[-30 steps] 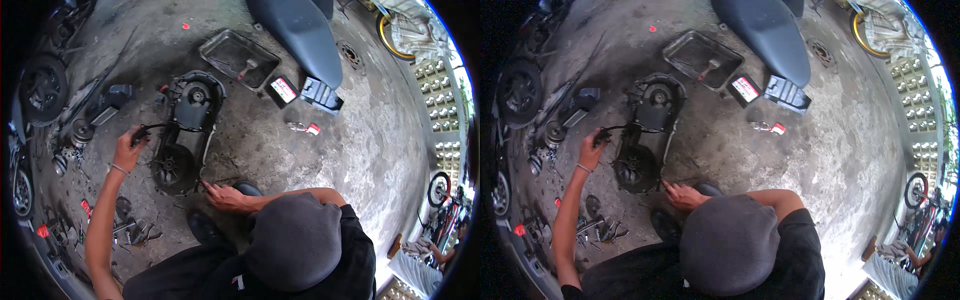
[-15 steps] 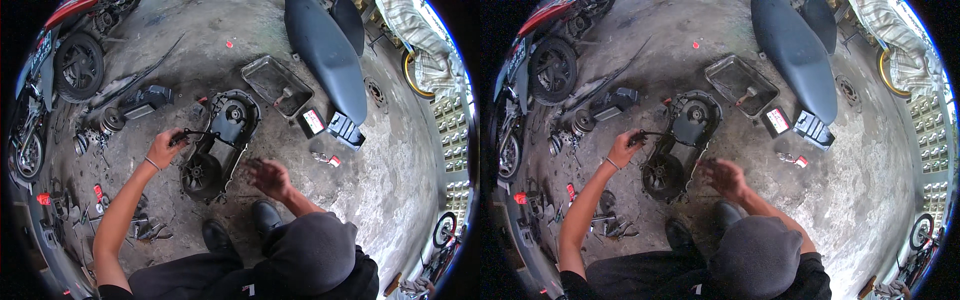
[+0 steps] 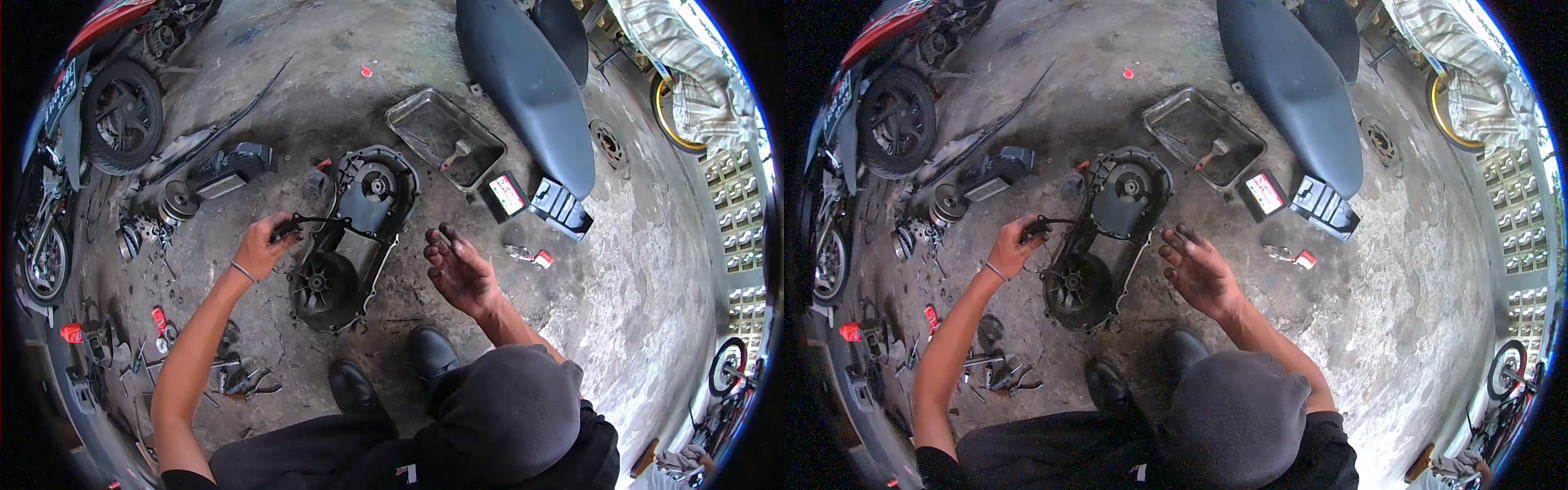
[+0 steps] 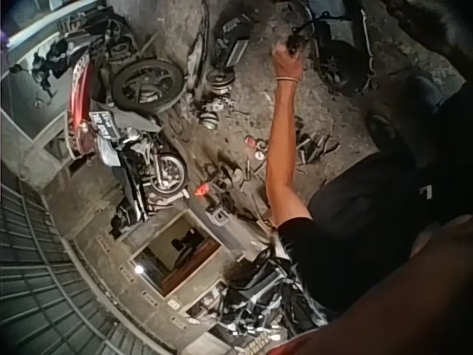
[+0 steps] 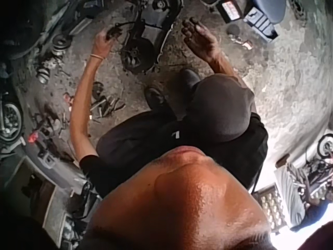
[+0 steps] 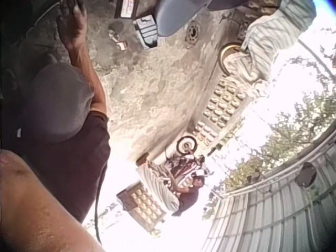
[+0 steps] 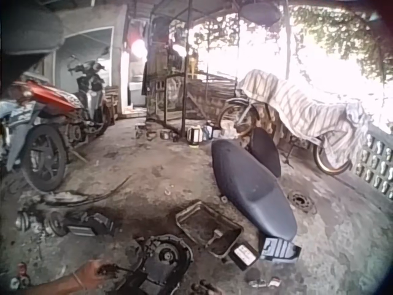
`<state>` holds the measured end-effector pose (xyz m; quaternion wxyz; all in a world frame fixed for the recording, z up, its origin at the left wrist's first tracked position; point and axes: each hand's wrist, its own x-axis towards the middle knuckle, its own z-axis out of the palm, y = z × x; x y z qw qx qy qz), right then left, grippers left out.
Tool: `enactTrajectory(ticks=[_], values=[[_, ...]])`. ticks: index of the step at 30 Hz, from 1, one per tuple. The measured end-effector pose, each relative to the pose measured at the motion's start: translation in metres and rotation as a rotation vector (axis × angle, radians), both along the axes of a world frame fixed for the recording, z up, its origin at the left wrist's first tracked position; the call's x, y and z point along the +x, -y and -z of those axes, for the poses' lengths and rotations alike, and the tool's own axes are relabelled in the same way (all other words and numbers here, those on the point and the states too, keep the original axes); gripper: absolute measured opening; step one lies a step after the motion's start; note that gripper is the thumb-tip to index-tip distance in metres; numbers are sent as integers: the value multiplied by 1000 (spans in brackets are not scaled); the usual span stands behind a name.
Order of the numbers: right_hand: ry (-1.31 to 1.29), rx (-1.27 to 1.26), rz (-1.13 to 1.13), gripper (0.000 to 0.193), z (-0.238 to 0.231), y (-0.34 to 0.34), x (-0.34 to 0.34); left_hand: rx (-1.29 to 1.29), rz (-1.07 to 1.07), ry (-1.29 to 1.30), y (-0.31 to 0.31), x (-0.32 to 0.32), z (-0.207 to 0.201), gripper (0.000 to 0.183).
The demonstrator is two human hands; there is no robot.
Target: Repairing and cleaning the transmission and clutch components of a motorcycle.
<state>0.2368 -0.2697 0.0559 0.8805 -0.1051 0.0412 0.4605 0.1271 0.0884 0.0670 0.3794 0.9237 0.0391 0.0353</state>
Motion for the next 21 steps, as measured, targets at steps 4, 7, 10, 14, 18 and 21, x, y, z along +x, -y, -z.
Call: enactTrajectory(ticks=[4, 7, 10, 14, 18, 21], values=[[138, -215, 25, 33, 3, -2, -3, 0, -71, -46, 2, -8, -4, 29], [111, -256, -29, 31, 19, -1, -6, 43, -83, -70, -6, -12, 2, 34], [605, -565, -80, 33, 29, -2, -24, 90, -31, -11, 3, 2, -4, 37], [1133, -751, -540, 43, 59, -15, -48, 57, -67, 36, 4, -4, -7, 39], [1558, -911, -641, 51, 70, -13, -72, 22, -61, 6, 2, -2, -17, 39], [1753, -976, -690, 56, 79, -17, -85, 2, -59, -18, 0, -4, -10, 38]])
